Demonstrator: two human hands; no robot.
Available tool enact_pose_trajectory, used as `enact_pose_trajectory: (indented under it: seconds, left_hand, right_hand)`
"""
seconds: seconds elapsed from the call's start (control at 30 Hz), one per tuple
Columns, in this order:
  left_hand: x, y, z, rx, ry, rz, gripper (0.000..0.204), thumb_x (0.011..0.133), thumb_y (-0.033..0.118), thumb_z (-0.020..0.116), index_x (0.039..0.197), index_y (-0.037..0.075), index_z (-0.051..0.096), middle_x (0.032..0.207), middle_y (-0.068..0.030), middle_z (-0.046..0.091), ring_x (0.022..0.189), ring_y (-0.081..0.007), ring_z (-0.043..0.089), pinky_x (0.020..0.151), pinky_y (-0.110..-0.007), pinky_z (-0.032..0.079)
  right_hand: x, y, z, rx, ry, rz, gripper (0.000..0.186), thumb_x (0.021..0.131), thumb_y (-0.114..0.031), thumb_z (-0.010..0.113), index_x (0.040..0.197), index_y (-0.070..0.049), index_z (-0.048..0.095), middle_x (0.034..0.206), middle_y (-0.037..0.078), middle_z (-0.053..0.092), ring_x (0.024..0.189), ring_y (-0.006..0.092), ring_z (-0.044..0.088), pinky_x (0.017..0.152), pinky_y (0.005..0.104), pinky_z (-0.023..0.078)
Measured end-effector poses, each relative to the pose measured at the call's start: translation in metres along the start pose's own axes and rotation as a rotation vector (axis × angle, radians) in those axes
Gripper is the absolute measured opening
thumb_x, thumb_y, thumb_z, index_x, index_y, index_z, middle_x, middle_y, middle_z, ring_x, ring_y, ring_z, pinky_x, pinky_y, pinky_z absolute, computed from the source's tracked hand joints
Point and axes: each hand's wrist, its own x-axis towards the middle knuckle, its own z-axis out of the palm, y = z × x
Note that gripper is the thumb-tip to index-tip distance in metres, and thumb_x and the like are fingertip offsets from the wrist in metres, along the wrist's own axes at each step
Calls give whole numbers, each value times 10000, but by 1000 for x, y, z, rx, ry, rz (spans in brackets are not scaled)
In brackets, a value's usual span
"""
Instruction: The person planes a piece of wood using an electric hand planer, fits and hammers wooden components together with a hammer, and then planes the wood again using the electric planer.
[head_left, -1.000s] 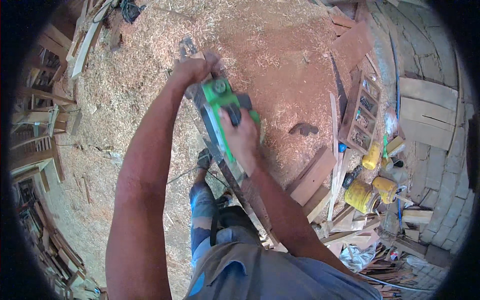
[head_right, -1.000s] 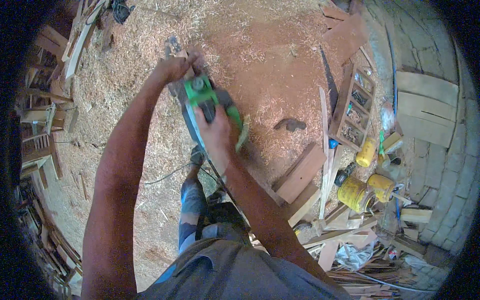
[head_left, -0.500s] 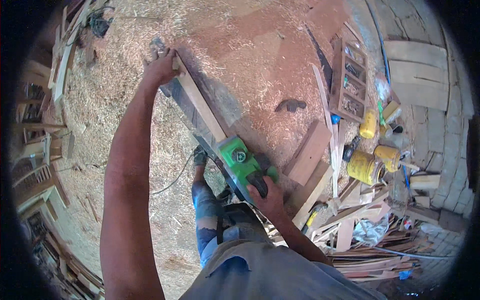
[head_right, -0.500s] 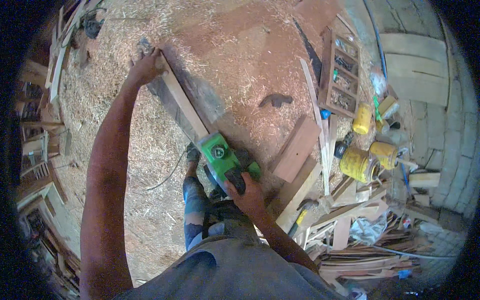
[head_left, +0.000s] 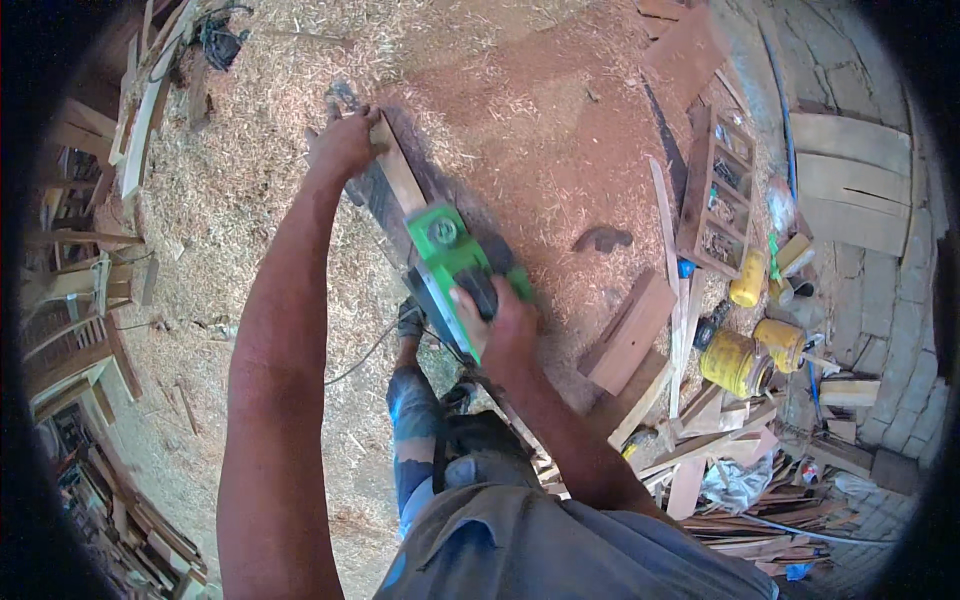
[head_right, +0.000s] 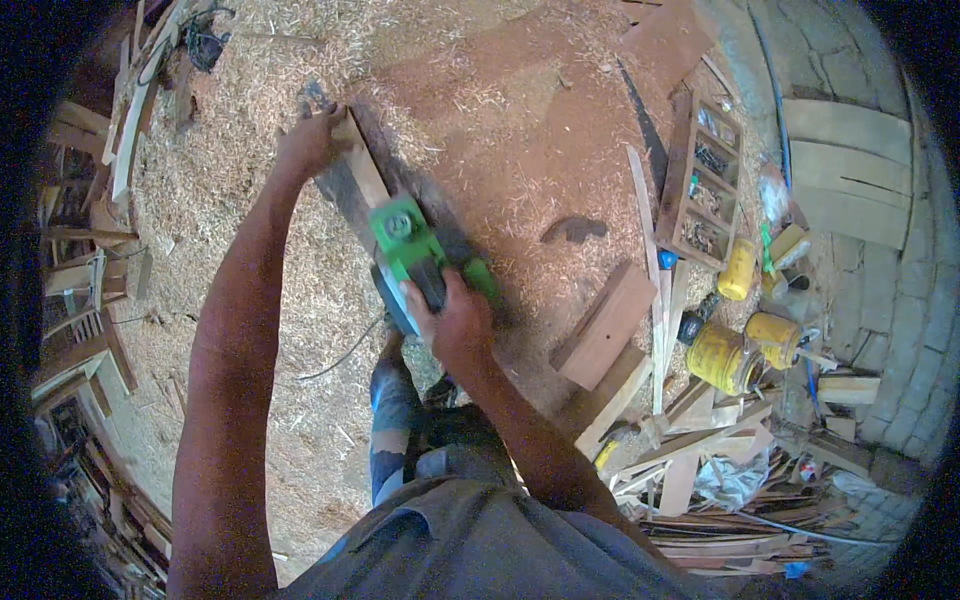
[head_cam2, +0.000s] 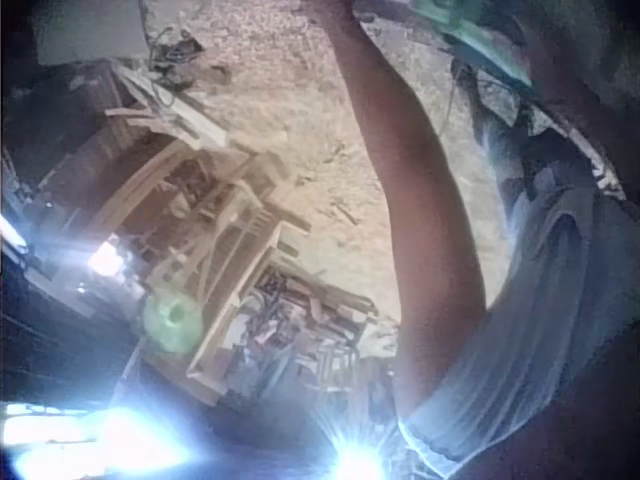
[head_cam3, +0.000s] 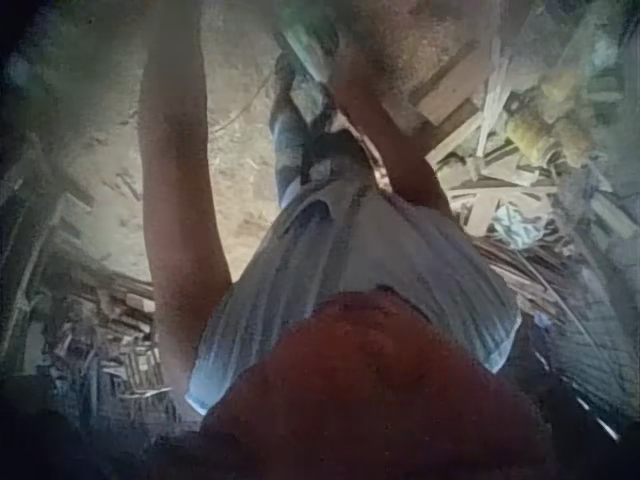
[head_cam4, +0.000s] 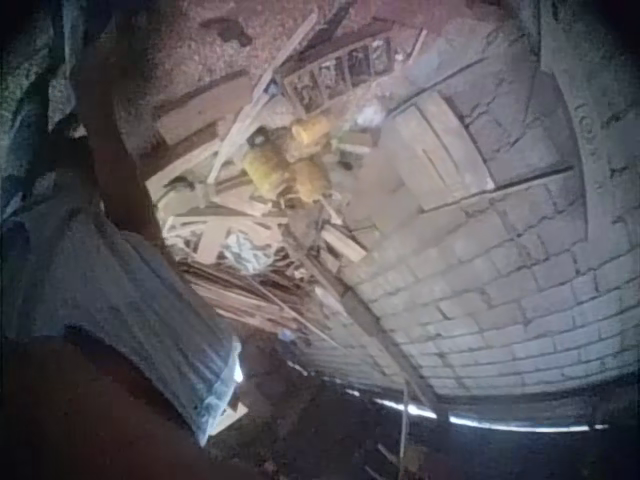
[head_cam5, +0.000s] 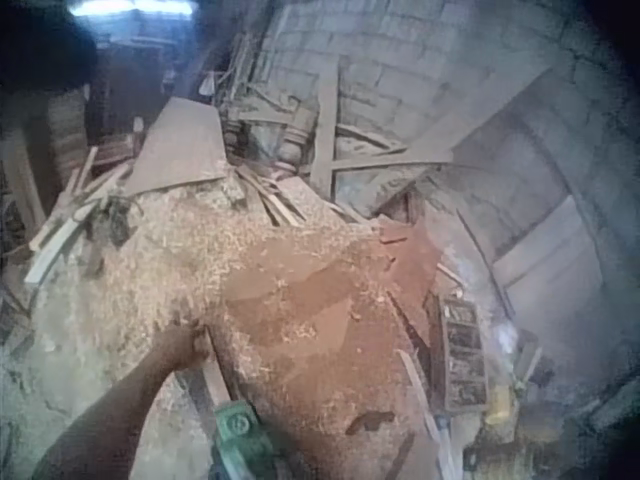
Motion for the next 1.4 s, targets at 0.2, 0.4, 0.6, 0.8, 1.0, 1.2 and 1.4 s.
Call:
enact_pose_trajectory:
  seconds: [0.2,0.4,0.6,0.8,1.0,1.2,1.4]
  left_hand:
    - [26,-14,10,50,-78,79,542,996,511,415,1470,250,429,1553,22,387,1389,-359,406,1044,-811,206]
    - [-2,10,9,126,44,119,660,911,510,601,1491,264,402,1593,31,315,1435,-398,317,1022,-836,199]
    - [20,-24,26,11,62,166,734,854,448,690,1481,161,436,1583,-66,328,1399,-446,351,1128,-564,338]
    - [26,-22,25,-31,61,182,730,840,472,704,1475,222,446,1568,-10,364,1348,-385,457,1053,-717,293]
    - [-1,8,6,47,34,62,716,826,500,713,1462,293,457,1562,43,378,1382,-339,427,1038,-789,250]
    - [7,-14,14,-40,46,100,658,848,495,674,1423,212,522,1515,-19,454,1322,-357,494,1042,-713,316]
    - [25,-23,21,-103,63,145,474,1001,420,447,1401,182,535,1486,-35,484,1253,-378,541,1024,-646,391]
  right_hand:
    - [83,-67,11,201,-16,11,571,884,-496,654,1126,19,604,914,280,674,856,463,660,742,504,525]
    - [10,-20,-12,144,3,22,542,864,-480,700,1101,2,630,912,258,670,893,407,671,760,474,522]
    - [-140,63,-37,93,-21,120,390,852,-318,768,1049,-16,620,821,197,667,728,356,684,653,425,530]
    - [-134,49,-32,24,73,144,365,840,-312,781,993,-32,605,739,160,641,645,326,662,602,421,514]
    - [-85,44,-12,53,25,135,343,853,-315,764,979,-32,617,693,155,628,613,325,651,592,408,512]
    - [-5,0,12,133,47,59,319,869,-309,747,977,-26,649,756,170,660,678,342,667,642,401,521]
    - [94,-65,19,235,20,75,454,894,-463,684,991,-19,670,902,212,688,847,355,687,737,453,521]
